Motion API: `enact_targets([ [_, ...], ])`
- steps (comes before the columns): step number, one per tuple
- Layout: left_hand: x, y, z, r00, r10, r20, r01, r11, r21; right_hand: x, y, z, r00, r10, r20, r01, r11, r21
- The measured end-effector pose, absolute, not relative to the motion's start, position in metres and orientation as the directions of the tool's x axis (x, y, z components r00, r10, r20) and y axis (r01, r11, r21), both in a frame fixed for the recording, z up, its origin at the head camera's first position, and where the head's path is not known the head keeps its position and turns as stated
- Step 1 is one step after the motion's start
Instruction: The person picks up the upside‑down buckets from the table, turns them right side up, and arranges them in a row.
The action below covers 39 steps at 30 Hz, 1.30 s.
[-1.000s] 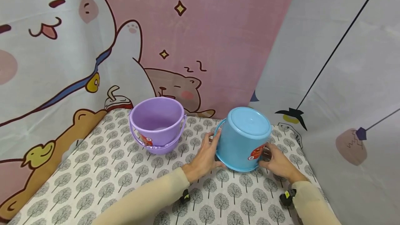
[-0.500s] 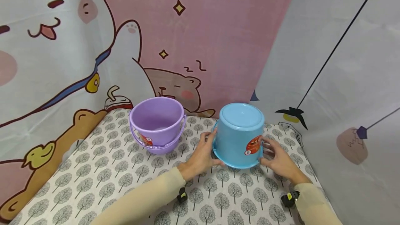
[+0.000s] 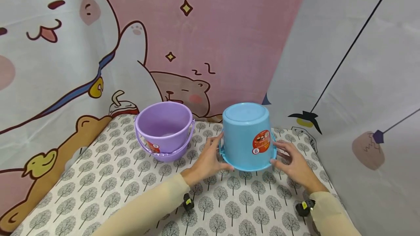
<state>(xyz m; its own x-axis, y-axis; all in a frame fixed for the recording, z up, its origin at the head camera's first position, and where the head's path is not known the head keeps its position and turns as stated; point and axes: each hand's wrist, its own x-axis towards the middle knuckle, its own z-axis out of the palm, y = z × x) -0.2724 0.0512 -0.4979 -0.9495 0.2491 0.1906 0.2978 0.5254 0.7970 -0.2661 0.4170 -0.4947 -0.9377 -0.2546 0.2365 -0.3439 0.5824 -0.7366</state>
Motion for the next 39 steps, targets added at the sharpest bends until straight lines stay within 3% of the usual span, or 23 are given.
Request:
enact_targets([
  [6,-0.274,0.046,-0.495,-0.945,0.245,0.216,0.314,0.503,0.805,-0.263,0.415,-0.493,-0.94,-0.229,0.253,-0.341,0.572,-0.746],
  [24,-0.27,0.035,-0.486,-0.952,0.212,0.221,0.294,0.438,0.85,-0.262,0.412,-0.493,-0.868,-0.196,0.456,-0.492,0.465,-0.736],
  [32,-0.268,0.032,-0.485,-0.951,0.207,0.231,0.285,0.287,0.915,-0.262,0.406,-0.492,-0.81,-0.155,0.565,-0.559,0.494,-0.666],
  [39,-0.264,0.031,-0.482,-0.948,0.194,0.251,0.299,0.277,0.913,-0.264,0.4,-0.488,-0.724,-0.131,0.677,-0.629,0.528,-0.57],
])
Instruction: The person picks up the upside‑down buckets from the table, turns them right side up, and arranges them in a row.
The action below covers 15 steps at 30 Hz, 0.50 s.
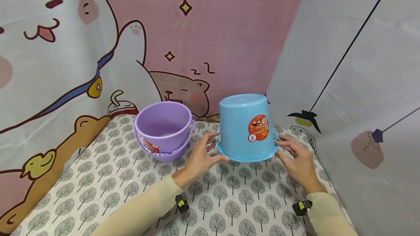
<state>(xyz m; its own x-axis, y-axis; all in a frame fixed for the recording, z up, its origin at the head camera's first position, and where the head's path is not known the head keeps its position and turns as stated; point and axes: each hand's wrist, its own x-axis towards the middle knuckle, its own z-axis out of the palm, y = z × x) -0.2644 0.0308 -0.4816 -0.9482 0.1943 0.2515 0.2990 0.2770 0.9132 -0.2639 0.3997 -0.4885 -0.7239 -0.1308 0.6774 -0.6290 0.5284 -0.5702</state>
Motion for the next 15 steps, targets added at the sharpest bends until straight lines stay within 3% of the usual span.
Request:
enact_targets([
  [15,-0.2571,0.0275,-0.4771,-0.945,0.179,0.274,0.321,0.343,0.883,-0.2646,0.3946,-0.4844,-0.645,-0.145,0.751,-0.684,0.547,-0.482],
])
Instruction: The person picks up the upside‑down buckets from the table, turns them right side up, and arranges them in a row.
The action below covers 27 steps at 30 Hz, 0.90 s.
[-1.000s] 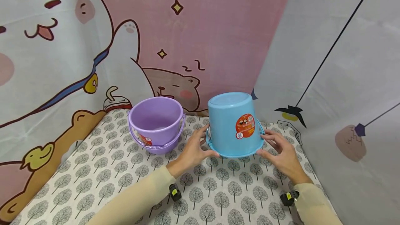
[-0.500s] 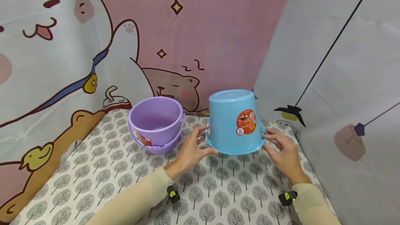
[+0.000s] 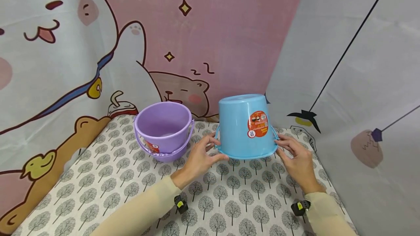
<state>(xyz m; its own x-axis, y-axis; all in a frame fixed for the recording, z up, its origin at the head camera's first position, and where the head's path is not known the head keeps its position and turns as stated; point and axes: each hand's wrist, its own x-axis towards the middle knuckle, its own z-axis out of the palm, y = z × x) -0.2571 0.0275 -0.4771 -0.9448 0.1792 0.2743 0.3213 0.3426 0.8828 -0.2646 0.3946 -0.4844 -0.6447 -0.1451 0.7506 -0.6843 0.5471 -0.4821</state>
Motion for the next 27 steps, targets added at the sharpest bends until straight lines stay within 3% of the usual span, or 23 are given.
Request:
enact_targets([
  [10,-0.254,0.0244,-0.4751,-0.947,0.192,0.259,0.311,0.343,0.886,-0.2672,0.3962,-0.4882,-0.637,-0.143,0.757,-0.701,0.515,-0.493],
  [17,-0.2526,0.0215,-0.4744,-0.93,0.194,0.312,0.364,0.365,0.857,-0.2706,0.3954,-0.4894,-0.566,-0.145,0.811,-0.75,0.498,-0.435],
  [27,-0.2488,0.0218,-0.4703,-0.923,0.186,0.338,0.382,0.308,0.872,-0.2691,0.3926,-0.4849,-0.551,-0.13,0.824,-0.755,0.498,-0.426],
])
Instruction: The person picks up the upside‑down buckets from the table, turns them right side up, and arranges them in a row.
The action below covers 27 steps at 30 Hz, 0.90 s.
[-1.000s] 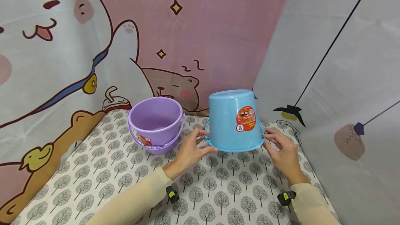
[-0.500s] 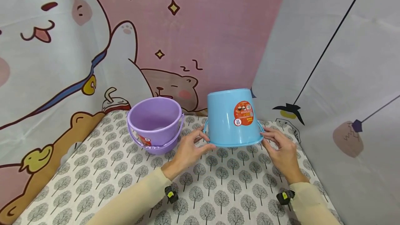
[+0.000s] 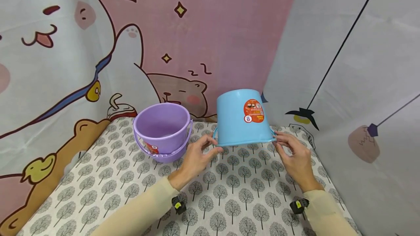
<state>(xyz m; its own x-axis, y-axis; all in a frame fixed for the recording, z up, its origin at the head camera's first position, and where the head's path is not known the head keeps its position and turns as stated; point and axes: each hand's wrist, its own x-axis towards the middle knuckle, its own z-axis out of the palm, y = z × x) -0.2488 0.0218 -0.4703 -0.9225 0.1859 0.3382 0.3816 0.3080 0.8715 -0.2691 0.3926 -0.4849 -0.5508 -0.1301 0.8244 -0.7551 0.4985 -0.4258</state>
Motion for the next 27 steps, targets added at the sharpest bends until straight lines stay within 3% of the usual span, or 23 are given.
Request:
enact_targets([
  [12,-0.2446,0.0192,-0.4669,-0.895,0.198,0.399,0.441,0.268,0.857,-0.2665,0.3887,-0.4807,-0.504,-0.132,0.854,-0.749,0.558,-0.357],
  [27,-0.2461,0.0154,-0.4684,-0.819,0.217,0.531,0.574,0.325,0.752,-0.2623,0.3881,-0.4776,-0.482,-0.19,0.855,-0.748,0.597,-0.289],
])
